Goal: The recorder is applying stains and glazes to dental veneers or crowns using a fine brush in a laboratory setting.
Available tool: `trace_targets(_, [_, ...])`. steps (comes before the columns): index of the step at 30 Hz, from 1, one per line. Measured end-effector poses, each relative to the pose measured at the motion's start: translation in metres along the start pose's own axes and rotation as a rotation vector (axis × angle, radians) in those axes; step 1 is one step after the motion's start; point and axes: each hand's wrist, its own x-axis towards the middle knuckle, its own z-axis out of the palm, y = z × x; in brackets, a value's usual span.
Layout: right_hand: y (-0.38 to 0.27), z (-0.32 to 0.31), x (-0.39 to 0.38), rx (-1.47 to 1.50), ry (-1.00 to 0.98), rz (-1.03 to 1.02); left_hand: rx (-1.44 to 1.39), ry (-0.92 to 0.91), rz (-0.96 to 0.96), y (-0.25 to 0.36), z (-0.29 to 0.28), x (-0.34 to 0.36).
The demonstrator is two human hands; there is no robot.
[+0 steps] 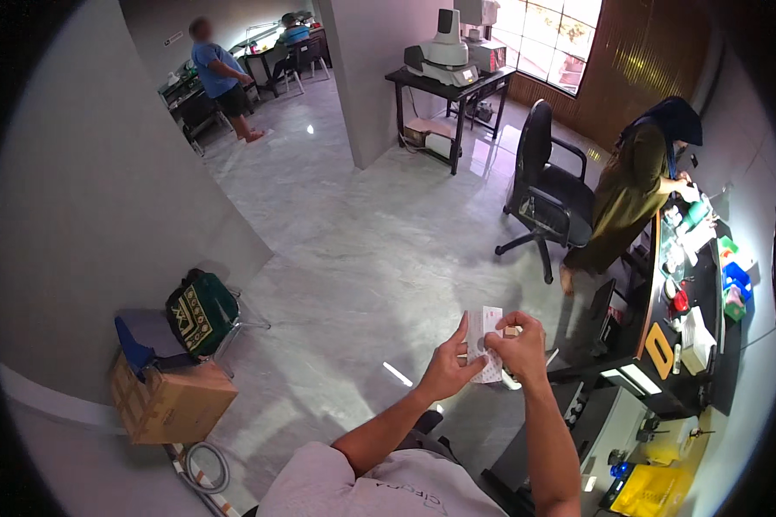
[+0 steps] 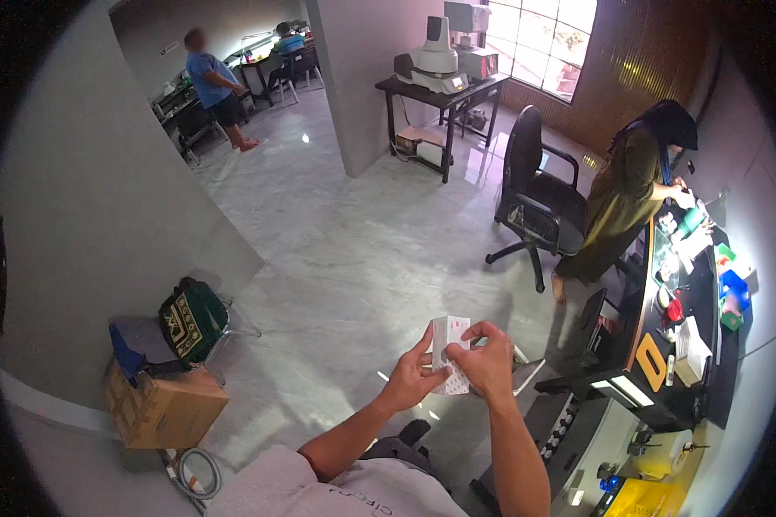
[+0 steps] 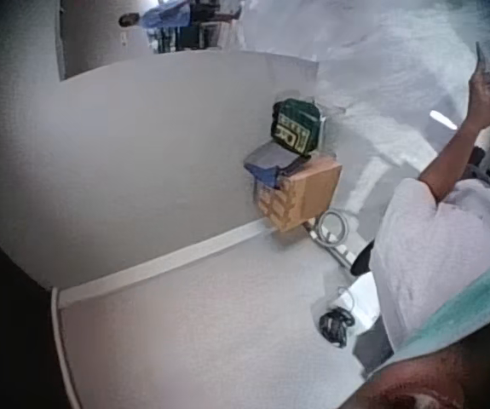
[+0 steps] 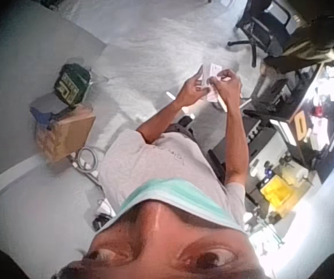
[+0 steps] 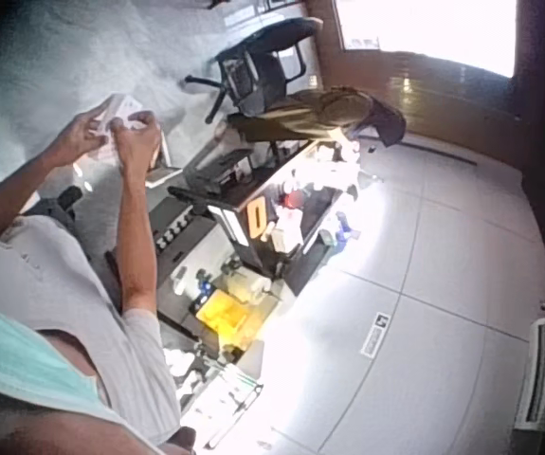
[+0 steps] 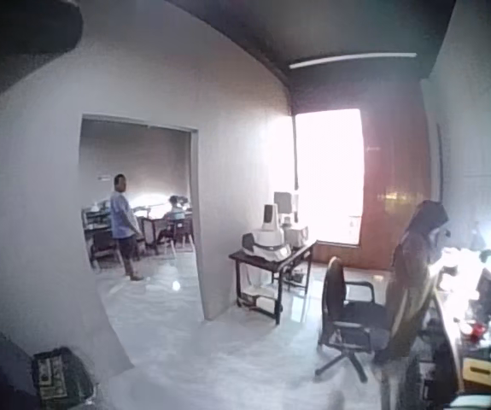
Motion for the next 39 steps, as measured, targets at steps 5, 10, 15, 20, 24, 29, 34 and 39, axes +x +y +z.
trace_targets(5, [-0.001, 0.002, 0.008, -0.056, -0.001, 0.003, 0.098, -0.015, -0.012, 0.007, -0.004, 0.006])
trace_targets(10, [-0.002, 0.009, 0.013, -0.04, 0.003, -0.004, 0.07, 0.023, 0.018, 0.009, -0.004, 0.007])
trace_targets(15, [0.007, 0.011, 0.01, -0.068, 0.002, -0.068, 0.135, 0.017, -0.051, 0.006, -0.006, 0.007])
trace_targets(20, [0.012, 0.006, 0.0, -0.07, -0.003, -0.005, 0.121, -0.025, 0.014, -0.012, -0.01, 0.006])
trace_targets(24, [0.021, 0.002, 0.0, 0.047, -0.063, -0.023, 0.092, -0.063, -0.052, -0.005, -0.013, 0.008])
trace_targets(29, [0.032, -0.002, -0.005, 0.505, -0.248, 0.101, -0.07, -0.111, -0.103, -0.002, -0.021, 0.014])
trace_targets(34, [0.047, 0.005, -0.006, 0.365, -0.196, -0.045, -0.198, -0.105, -0.156, 0.002, -0.025, 0.027])
trace_targets(39, [0.032, -0.002, -0.013, 0.34, -0.196, -0.05, -0.171, -0.101, -0.162, 0.003, -0.024, 0.026])
